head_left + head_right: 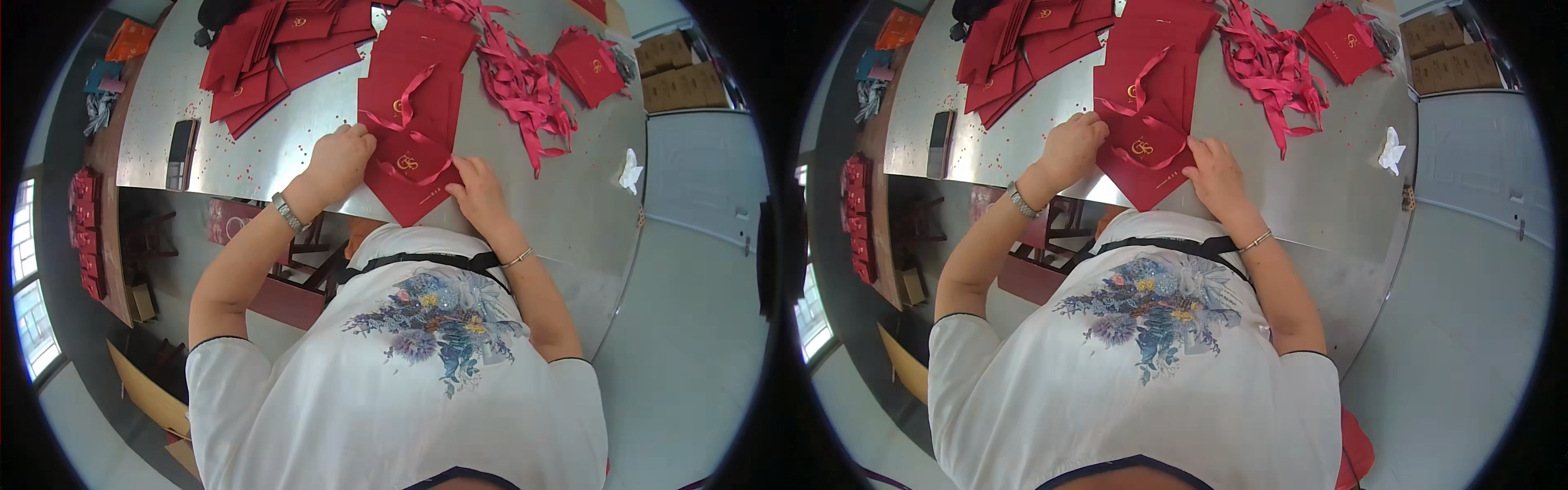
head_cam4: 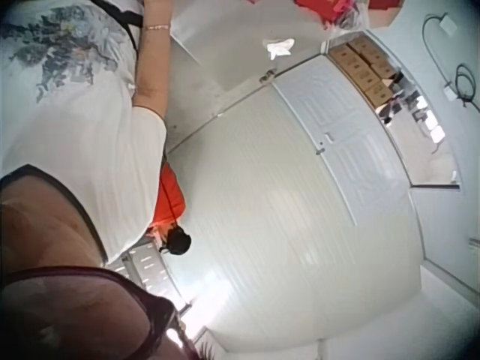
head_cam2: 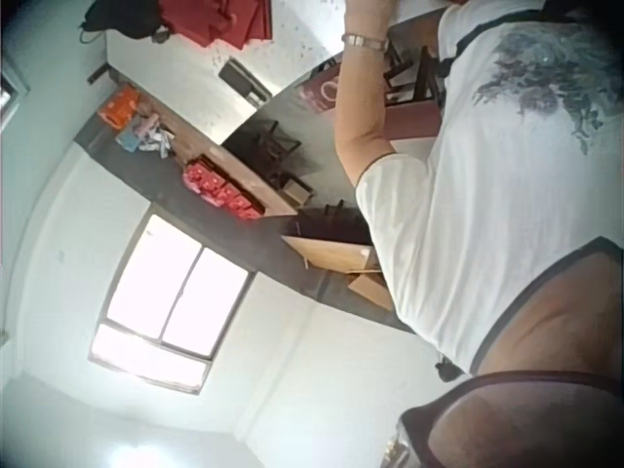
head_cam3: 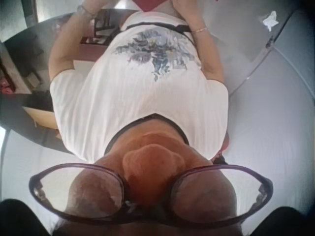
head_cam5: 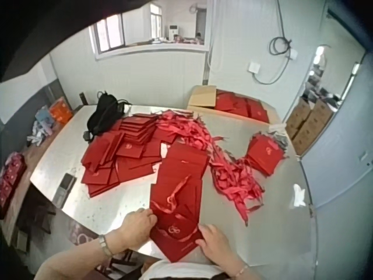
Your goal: Tying pink ribbons onto red gift bags as part of a manual packaging process.
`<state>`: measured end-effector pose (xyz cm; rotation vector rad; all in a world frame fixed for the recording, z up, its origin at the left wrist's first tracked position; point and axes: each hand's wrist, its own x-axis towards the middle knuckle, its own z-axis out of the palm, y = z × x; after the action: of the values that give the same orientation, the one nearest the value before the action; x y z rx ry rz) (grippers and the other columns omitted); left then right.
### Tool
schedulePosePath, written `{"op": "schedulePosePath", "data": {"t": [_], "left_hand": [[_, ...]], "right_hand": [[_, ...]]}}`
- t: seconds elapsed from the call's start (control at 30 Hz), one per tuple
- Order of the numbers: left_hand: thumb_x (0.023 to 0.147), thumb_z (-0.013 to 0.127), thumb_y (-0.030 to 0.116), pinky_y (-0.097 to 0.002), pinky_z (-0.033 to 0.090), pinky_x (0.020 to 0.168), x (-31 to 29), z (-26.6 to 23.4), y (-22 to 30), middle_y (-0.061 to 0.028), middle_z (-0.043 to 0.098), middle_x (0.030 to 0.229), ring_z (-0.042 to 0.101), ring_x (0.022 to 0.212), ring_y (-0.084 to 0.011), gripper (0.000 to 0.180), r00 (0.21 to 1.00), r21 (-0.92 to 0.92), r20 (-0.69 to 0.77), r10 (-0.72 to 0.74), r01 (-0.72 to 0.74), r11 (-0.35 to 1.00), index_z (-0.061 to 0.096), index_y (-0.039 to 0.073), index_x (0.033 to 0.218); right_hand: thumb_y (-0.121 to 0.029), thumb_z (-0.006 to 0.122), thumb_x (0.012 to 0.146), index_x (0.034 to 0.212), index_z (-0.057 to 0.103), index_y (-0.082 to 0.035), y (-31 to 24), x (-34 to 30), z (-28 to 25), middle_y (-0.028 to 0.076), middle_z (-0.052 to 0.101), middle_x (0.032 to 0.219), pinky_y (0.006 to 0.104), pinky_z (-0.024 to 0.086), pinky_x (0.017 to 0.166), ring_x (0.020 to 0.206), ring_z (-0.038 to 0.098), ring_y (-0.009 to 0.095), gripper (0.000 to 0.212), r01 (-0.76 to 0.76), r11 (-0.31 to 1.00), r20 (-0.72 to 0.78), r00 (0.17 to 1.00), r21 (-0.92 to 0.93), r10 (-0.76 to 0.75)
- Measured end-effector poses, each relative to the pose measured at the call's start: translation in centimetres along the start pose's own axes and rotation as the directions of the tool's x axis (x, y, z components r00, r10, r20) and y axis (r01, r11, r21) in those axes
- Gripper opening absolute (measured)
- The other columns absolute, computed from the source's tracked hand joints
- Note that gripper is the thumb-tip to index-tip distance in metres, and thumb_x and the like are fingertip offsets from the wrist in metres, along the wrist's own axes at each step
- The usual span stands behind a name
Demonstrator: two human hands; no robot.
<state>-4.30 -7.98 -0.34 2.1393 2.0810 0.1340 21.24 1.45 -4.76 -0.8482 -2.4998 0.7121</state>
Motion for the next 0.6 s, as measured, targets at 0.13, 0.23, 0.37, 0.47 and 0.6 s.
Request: {"op": "schedulePosePath", "data": {"t": [0.13,0.23,0.37,0.47,0.6], "left_hand": [[0.073,0.057,0.002,-0.0406,0.052,0.072,0.0,-0.1,-1.3,-0.0103,0.059,0.090,0.059,0.088,-0.0295,0.011,0.971,-0.052,-0.153,-0.186,0.180,0.982,0.059,0.007,0.083],[0.079,0.056,0.004,-0.0440,0.050,0.071,-0.2,-0.8,-6.1,-0.0117,0.059,0.093,0.061,0.088,-0.0318,0.013,0.912,-0.088,-0.212,-0.352,0.341,0.936,0.061,0.008,0.090],[0.085,0.054,0.009,-0.0416,0.049,0.075,0.6,-1.7,-6.3,-0.0118,0.061,0.100,0.062,0.090,-0.0332,0.024,0.874,-0.190,-0.290,-0.391,0.348,0.918,0.063,0.012,0.107],[0.081,0.059,0.008,-0.0419,0.049,0.075,1.8,-1.4,-4.5,-0.0120,0.062,0.102,0.061,0.091,-0.0326,0.033,0.772,-0.434,-0.444,-0.456,0.260,0.863,0.063,0.015,0.114],[0.074,0.064,0.009,-0.0392,0.050,0.076,2.5,-0.3,-1.3,-0.0098,0.062,0.096,0.058,0.090,-0.0291,0.023,0.934,-0.046,-0.357,0.023,-0.042,0.998,0.071,0.015,0.095]], "right_hand": [[-0.014,0.071,0.074,0.120,0.056,-0.004,-0.8,0.1,0.0,0.013,0.055,0.109,0.0390,0.046,0.089,0.104,0.052,0.031,0.050,-0.068,0.993,0.088,0.993,-0.093,0.077],[-0.015,0.072,0.073,0.121,0.055,-0.005,-0.7,-0.1,0.0,0.010,0.055,0.107,0.0386,0.046,0.089,0.103,0.052,0.029,0.052,-0.051,0.994,0.084,0.995,-0.096,0.059],[-0.013,0.071,0.074,0.124,0.053,-0.004,-0.8,0.1,-0.4,0.013,0.054,0.113,0.0390,0.045,0.092,0.107,0.051,0.032,0.053,-0.072,0.993,0.131,0.988,-0.094,0.084],[-0.012,0.071,0.074,0.123,0.053,-0.003,-1.0,0.0,-0.3,0.013,0.054,0.114,0.0391,0.045,0.092,0.107,0.051,0.032,0.054,-0.081,0.989,0.123,0.988,-0.127,0.097],[-0.012,0.071,0.074,0.123,0.053,-0.003,-1.1,0.1,-0.4,0.013,0.054,0.114,0.0392,0.045,0.092,0.107,0.051,0.032,0.053,-0.094,0.986,0.129,0.985,-0.134,0.111]]}}
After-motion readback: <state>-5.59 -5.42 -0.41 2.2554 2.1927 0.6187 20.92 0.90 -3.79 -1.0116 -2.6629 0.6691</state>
